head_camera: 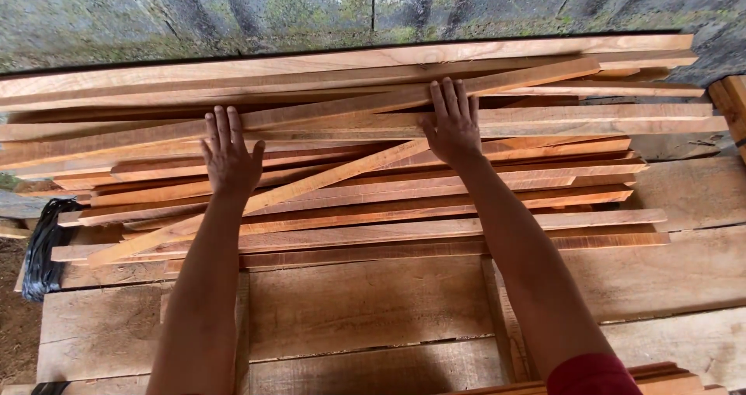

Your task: Organizing and stacking pieces of wood lumber on a workbench.

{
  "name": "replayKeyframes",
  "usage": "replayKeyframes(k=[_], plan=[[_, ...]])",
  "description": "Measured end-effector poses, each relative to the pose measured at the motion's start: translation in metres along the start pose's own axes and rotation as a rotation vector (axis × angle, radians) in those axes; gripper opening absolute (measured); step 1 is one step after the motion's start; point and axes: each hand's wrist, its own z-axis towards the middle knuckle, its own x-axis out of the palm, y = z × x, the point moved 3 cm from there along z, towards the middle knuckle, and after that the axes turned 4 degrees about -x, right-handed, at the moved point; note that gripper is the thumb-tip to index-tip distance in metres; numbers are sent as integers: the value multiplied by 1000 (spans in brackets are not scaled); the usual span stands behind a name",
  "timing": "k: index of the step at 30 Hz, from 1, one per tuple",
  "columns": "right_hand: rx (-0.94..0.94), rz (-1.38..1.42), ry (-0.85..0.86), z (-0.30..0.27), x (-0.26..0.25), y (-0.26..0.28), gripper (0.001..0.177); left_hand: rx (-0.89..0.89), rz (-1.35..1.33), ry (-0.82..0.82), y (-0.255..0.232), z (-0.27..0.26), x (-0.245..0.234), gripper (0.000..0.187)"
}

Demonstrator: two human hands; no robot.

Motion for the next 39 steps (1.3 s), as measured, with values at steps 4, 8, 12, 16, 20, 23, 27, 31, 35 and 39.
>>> replayKeyframes(k=[4, 8, 12, 16, 20, 23, 27, 31, 35, 39], plan=[[-28, 39, 4, -9, -14, 19, 77, 5, -74, -189, -26, -23, 13, 96], [-303, -20, -127, -43, -15, 46, 77, 280, -6, -231, -65, -77, 54, 100], [-314, -52, -162, -55, -14, 51, 72, 325, 57, -202, -81, -99, 93, 113], [-384, -67, -192, -63, -22, 42, 58, 390, 244, -358, -82, -84, 96, 26], [-350, -79, -147, -75, -5, 28, 48, 513, 190, -268, -89, -82, 44, 11], [-300, -158, -207, -61, -22, 26, 45, 589, 168, -354, -80, -81, 40, 55], [-284, -177, -297, -40, -40, 24, 28, 585, 85, -333, -72, -71, 21, 41], [-333, -234, -343, -21, -44, 9, 14, 583, 46, -263, -77, -57, -23, 39], [-458, -152, -333, -8, -82, 11, 13, 639, 7, -183, -78, -47, -69, 35], [-542, -72, -273, -16, -115, 25, 19, 606, 20, -135, -63, -30, -104, 33]])
